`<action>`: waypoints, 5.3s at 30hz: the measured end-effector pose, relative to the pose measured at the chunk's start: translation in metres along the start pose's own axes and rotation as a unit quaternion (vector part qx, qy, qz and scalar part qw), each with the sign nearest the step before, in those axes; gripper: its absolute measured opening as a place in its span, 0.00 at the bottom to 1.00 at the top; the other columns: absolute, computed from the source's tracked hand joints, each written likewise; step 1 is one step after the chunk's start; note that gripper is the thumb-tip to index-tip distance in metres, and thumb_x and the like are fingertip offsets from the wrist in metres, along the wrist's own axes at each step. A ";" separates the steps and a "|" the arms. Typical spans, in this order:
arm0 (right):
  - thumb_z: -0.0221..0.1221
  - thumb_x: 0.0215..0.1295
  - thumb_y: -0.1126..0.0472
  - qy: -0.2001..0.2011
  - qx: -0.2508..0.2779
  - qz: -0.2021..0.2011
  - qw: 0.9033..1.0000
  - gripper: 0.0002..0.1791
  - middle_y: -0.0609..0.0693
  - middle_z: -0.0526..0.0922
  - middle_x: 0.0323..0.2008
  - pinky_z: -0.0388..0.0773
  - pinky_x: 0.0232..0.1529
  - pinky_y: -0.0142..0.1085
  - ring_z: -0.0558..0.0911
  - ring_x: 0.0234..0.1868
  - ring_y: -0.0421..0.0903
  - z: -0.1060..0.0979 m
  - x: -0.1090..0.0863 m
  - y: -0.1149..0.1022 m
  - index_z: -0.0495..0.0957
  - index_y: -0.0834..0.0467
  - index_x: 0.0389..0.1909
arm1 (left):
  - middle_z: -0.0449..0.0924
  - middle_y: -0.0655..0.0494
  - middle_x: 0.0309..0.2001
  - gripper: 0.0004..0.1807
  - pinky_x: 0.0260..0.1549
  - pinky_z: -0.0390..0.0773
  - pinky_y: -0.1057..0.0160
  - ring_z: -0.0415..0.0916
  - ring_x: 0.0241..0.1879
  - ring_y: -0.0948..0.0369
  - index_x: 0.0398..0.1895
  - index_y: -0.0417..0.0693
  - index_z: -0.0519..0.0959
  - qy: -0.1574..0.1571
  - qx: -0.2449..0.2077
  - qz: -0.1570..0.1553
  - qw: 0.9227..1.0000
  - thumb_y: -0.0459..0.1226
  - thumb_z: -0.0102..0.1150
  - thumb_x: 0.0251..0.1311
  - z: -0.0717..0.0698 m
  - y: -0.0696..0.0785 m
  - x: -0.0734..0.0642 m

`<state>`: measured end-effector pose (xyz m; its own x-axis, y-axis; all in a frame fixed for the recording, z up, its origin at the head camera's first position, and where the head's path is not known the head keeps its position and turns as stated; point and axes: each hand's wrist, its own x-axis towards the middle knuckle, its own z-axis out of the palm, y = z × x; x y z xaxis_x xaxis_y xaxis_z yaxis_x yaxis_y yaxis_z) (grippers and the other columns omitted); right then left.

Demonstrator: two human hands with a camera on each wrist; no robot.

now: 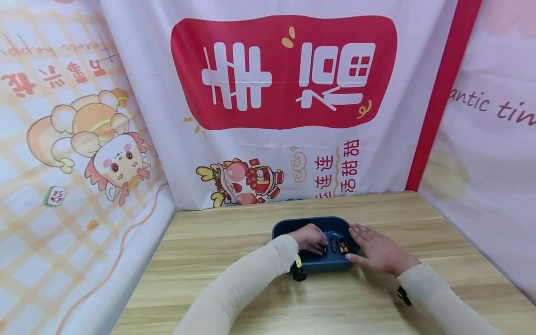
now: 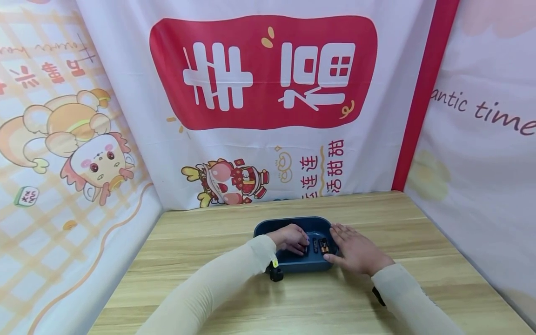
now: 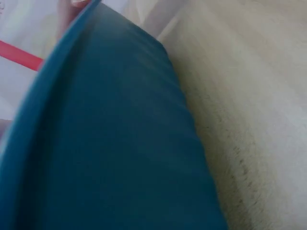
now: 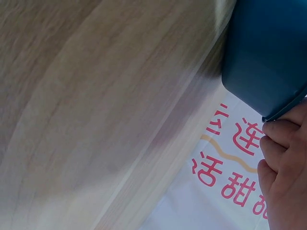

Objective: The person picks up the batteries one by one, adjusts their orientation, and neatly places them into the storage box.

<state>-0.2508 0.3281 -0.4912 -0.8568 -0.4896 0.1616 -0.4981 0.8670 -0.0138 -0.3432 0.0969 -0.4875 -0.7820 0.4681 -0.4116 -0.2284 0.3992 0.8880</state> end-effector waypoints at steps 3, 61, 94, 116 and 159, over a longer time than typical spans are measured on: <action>0.41 0.66 0.26 -0.001 0.000 0.000 1.000 0.51 0.61 0.60 0.71 0.55 0.70 0.53 0.56 0.72 0.59 0.000 0.001 -0.001 0.62 0.67 0.70 | 0.81 0.45 0.30 0.06 0.29 0.85 0.55 0.79 0.26 0.53 0.40 0.32 0.80 0.010 0.016 0.002 1.000 0.24 0.60 0.60 0.003 -0.002 -0.001; 0.41 0.66 0.26 -0.001 0.012 0.008 1.000 0.51 0.62 0.59 0.71 0.54 0.71 0.53 0.57 0.72 0.59 -0.001 0.000 -0.001 0.60 0.67 0.70 | 0.83 0.46 0.36 0.09 0.30 0.85 0.59 0.83 0.31 0.53 0.45 0.31 0.79 0.014 0.111 0.060 0.992 0.27 0.57 0.64 -0.022 0.010 -0.024; 0.46 0.68 0.31 -0.003 -0.018 -0.002 1.000 0.47 0.64 0.61 0.70 0.55 0.70 0.56 0.58 0.71 0.61 -0.007 0.001 -0.006 0.62 0.69 0.68 | 0.79 0.37 0.43 0.16 0.37 0.85 0.57 0.81 0.34 0.56 0.54 0.29 0.73 0.031 -0.060 0.079 0.995 0.33 0.54 0.70 -0.131 -0.035 -0.086; 0.41 0.68 0.28 -0.020 -0.024 -0.007 0.999 0.49 0.62 0.59 0.71 0.52 0.71 0.55 0.56 0.72 0.60 -0.004 0.002 -0.005 0.61 0.68 0.69 | 0.74 0.32 0.51 0.16 0.41 0.84 0.55 0.79 0.45 0.46 0.53 0.31 0.72 0.081 -0.077 0.041 0.993 0.35 0.55 0.69 -0.172 -0.082 -0.122; 0.44 0.68 0.30 -0.021 -0.008 0.005 1.000 0.48 0.64 0.59 0.71 0.51 0.71 0.55 0.56 0.72 0.61 -0.004 0.003 -0.004 0.61 0.69 0.69 | 0.84 0.42 0.35 0.09 0.31 0.86 0.56 0.83 0.29 0.53 0.43 0.31 0.77 0.106 -0.008 -0.016 0.994 0.29 0.57 0.62 -0.201 -0.130 -0.162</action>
<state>-0.2513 0.3237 -0.4866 -0.8670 -0.4838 0.1196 -0.4872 0.8733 0.0010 -0.3032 -0.1896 -0.4949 -0.8786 0.2778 -0.3884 -0.2626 0.3983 0.8789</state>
